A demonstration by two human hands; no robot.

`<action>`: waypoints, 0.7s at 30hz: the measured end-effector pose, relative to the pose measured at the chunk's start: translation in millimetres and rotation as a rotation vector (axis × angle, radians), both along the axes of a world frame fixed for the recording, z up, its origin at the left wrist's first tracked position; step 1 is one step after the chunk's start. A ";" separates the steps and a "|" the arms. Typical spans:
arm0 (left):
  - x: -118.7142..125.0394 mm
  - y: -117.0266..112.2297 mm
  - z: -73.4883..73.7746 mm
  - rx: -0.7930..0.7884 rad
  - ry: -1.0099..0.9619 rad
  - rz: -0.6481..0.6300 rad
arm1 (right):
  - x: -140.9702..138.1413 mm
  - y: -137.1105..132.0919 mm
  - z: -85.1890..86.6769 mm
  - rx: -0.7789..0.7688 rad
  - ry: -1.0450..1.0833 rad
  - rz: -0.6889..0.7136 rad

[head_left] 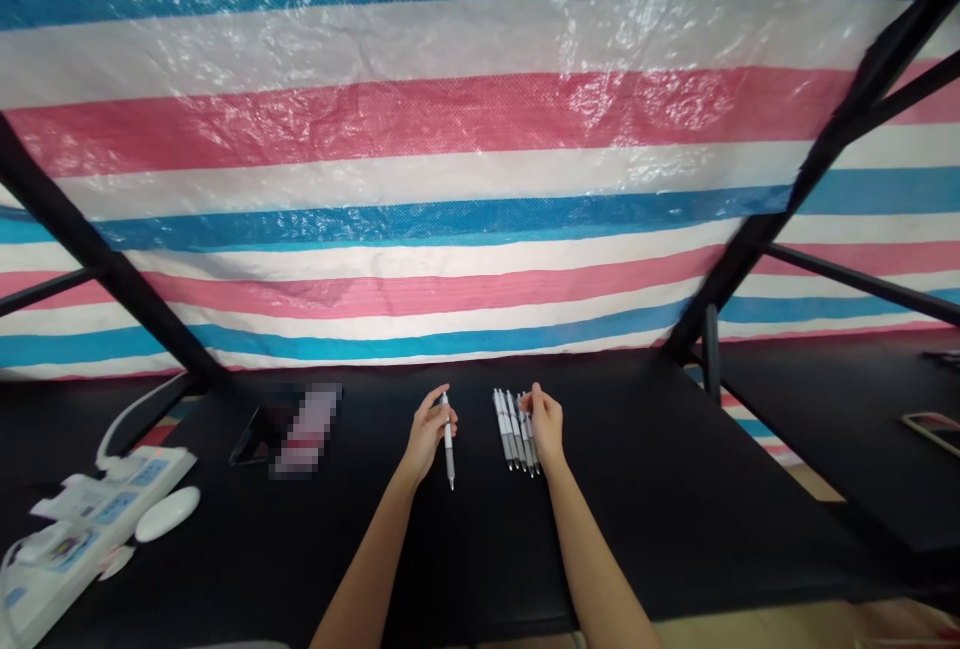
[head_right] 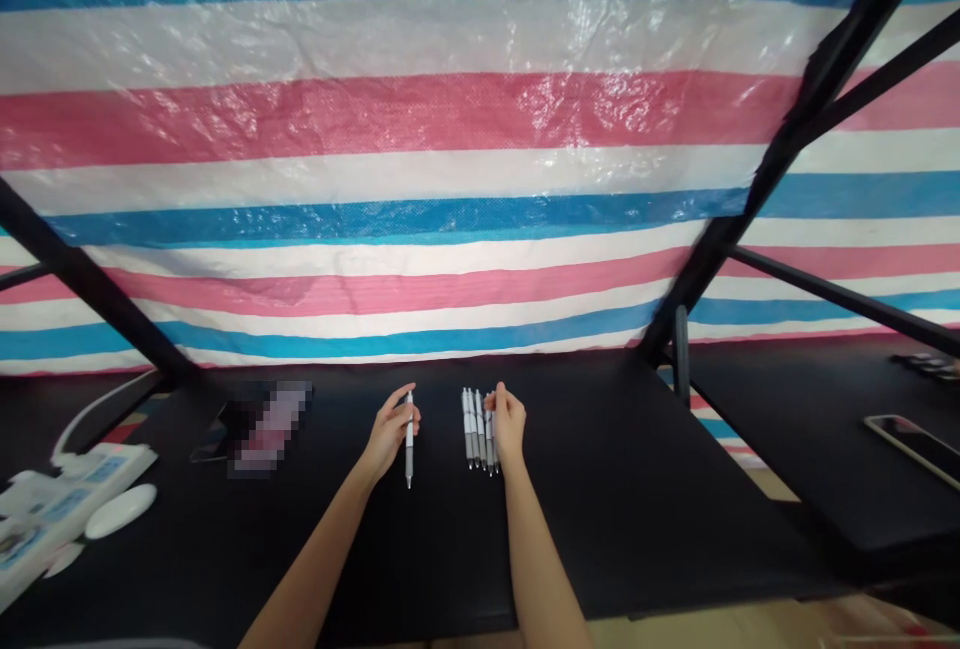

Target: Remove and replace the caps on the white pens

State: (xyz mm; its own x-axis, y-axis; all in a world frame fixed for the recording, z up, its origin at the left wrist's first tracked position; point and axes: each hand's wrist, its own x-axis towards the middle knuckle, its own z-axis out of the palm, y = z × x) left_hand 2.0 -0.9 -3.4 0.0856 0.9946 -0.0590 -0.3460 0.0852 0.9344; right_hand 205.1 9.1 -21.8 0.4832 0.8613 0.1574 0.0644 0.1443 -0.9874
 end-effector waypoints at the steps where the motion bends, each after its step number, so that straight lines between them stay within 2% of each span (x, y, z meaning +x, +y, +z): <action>1: -0.1 0.1 -0.2 -0.003 0.004 -0.001 | 0.0 0.4 -0.4 0.000 0.000 -0.003; 11: -0.5 -1.0 1.1 0.013 0.027 -0.036 | 0.2 0.6 0.5 -0.002 -0.027 -0.005; 21: 0.7 -1.9 4.8 -0.001 0.001 0.011 | 0.2 1.4 -1.0 0.011 -0.014 -0.004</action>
State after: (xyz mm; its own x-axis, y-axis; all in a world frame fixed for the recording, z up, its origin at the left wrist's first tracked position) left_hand 2.8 -2.8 1.4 0.0744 0.9954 -0.0600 -0.3462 0.0822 0.9346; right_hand 205.3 10.5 -22.8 0.4839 0.8577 0.1739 0.0787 0.1553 -0.9847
